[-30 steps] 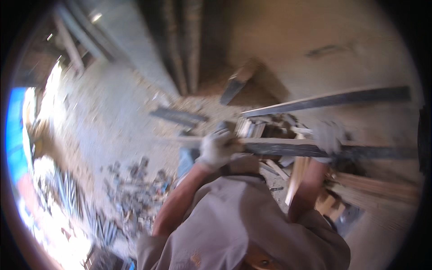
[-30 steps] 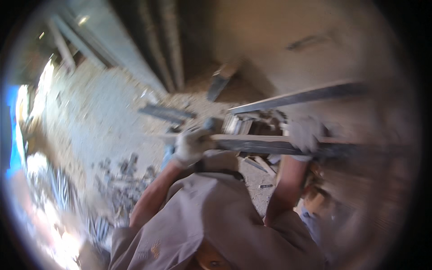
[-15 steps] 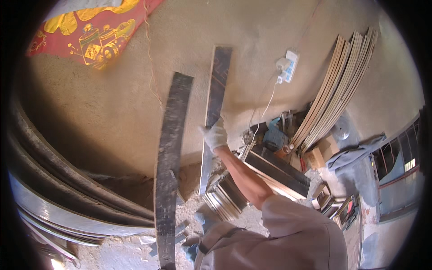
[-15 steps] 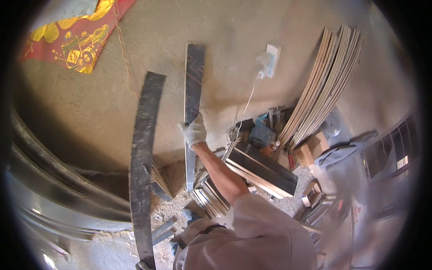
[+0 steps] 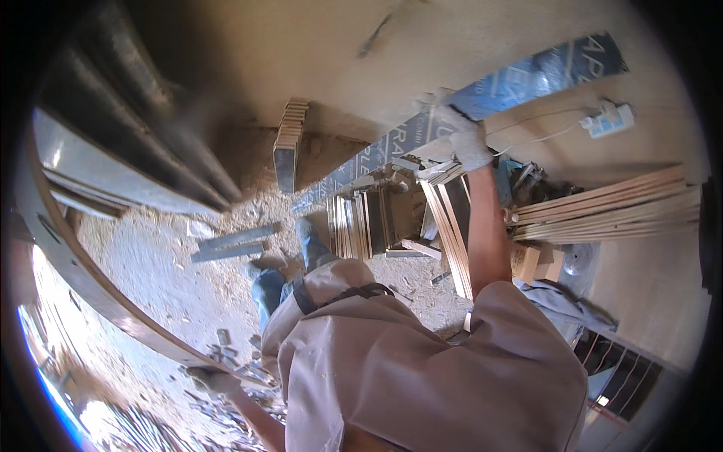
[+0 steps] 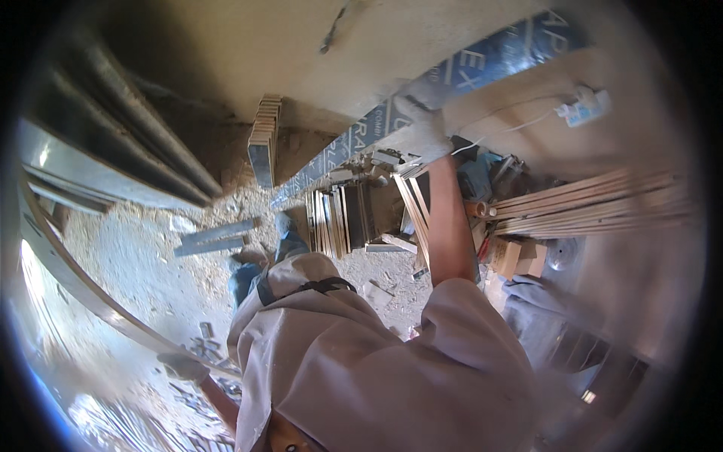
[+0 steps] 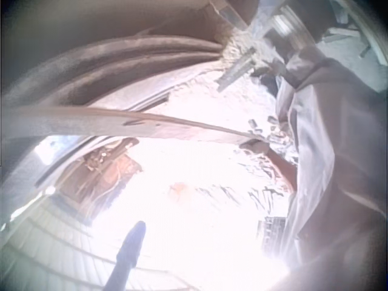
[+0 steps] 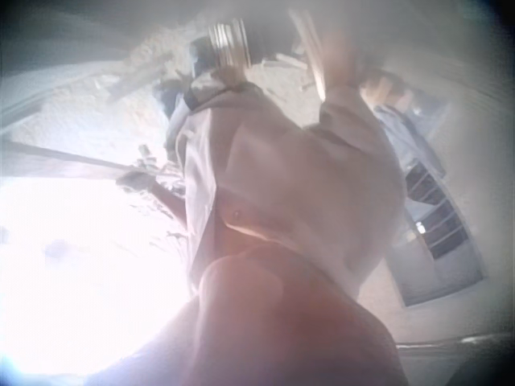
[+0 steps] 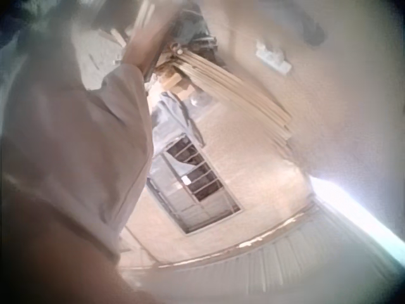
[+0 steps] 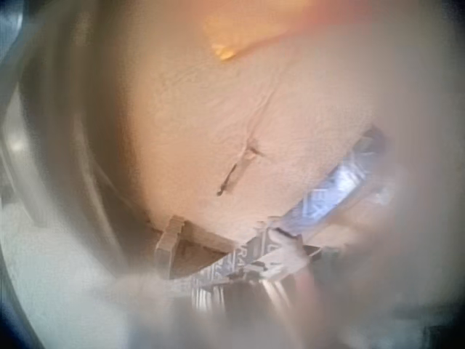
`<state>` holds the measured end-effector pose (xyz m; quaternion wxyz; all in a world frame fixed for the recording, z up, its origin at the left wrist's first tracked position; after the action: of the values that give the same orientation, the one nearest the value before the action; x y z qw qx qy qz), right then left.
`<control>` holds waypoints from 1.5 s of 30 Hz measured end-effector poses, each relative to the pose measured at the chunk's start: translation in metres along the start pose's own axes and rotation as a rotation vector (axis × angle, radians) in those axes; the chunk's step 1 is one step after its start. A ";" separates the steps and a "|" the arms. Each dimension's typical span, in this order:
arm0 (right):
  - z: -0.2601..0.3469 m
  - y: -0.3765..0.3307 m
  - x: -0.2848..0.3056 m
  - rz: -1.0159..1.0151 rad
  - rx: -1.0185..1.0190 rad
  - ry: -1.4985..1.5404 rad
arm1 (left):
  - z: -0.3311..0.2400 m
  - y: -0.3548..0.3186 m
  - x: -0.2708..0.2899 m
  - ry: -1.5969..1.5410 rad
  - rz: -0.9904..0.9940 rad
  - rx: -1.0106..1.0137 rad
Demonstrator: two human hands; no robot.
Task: The person picks up and stacks wooden planks in a workshop. They move around the cluttered space, gather planks from the floor, and place them on a workbench.
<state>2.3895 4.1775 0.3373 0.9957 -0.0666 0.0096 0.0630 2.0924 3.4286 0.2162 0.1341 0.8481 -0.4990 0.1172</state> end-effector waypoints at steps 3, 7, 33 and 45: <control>0.009 -0.004 0.004 0.024 -0.131 0.113 | 0.014 -0.004 0.008 0.012 0.052 -0.051; -0.025 0.047 0.049 -0.034 0.111 -0.058 | 0.024 -0.010 0.024 0.335 -0.036 -0.205; -0.033 -0.029 -0.097 0.023 0.273 -0.673 | -0.011 -0.013 -0.002 0.345 0.050 -0.033; -0.013 -0.036 -0.200 0.119 0.379 -0.907 | -0.009 0.003 0.011 0.305 0.042 -0.049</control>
<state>2.1959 4.1152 0.3348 0.8889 0.1507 -0.4095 0.1397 2.0947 3.4215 0.2288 0.2265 0.8064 -0.4931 0.2350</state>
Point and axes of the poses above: each hand's wrist, its own y-axis towards the middle knuckle, its own x-axis out of the back of the hand, z = x × y, the point moved 5 cm from there along y, towards the middle knuckle, and after that the axes turned 15 degrees about -z, right-handed, at the moved point
